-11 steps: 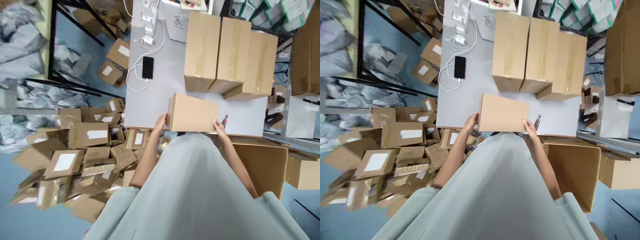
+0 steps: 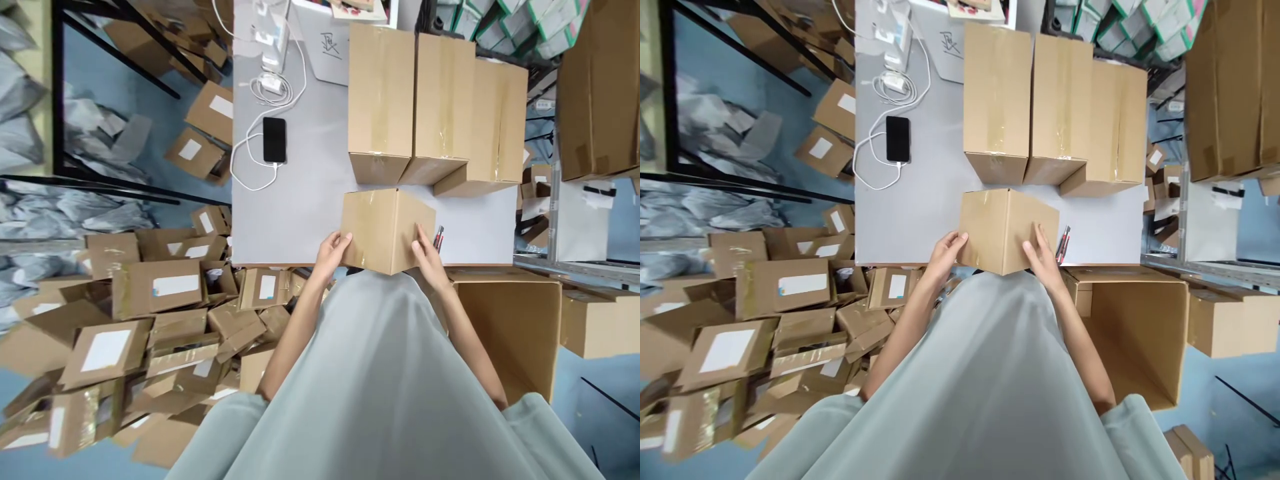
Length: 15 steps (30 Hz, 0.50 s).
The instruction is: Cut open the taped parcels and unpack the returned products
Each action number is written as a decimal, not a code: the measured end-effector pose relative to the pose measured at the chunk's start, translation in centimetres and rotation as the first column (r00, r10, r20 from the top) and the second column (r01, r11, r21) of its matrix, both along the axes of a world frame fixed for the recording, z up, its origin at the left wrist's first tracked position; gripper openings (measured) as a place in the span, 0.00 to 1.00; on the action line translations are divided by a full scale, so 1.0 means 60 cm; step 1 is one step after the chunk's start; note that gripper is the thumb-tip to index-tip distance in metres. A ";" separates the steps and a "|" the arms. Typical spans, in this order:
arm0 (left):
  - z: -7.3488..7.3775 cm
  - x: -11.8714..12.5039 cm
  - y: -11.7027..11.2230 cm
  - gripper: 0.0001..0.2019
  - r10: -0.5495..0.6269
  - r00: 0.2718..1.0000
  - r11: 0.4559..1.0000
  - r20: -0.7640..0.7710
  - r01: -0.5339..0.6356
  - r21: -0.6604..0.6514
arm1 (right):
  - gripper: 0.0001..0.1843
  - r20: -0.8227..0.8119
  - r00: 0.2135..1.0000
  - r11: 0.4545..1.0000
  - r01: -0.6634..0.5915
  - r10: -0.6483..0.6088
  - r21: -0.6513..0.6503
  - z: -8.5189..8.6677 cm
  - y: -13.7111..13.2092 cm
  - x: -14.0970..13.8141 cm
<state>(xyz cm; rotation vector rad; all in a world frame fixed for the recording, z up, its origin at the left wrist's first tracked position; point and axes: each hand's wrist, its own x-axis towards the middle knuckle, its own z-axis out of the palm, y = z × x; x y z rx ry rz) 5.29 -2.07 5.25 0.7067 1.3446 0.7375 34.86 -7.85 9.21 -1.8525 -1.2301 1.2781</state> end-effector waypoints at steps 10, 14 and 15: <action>0.007 0.033 -0.007 0.30 -0.079 0.997 0.994 0.014 0.078 0.077 | 0.56 0.037 0.996 0.996 0.082 -0.084 0.034 -0.015 -0.009 0.018; -0.011 0.005 0.004 0.37 -0.082 0.994 0.980 -0.071 0.094 0.178 | 0.57 0.023 0.922 0.920 0.387 -0.386 -0.054 -0.072 0.006 0.080; -0.018 -0.004 0.008 0.37 -0.080 0.992 0.975 -0.100 0.098 0.201 | 0.58 0.010 0.904 0.901 0.426 -0.427 -0.078 -0.086 0.011 0.093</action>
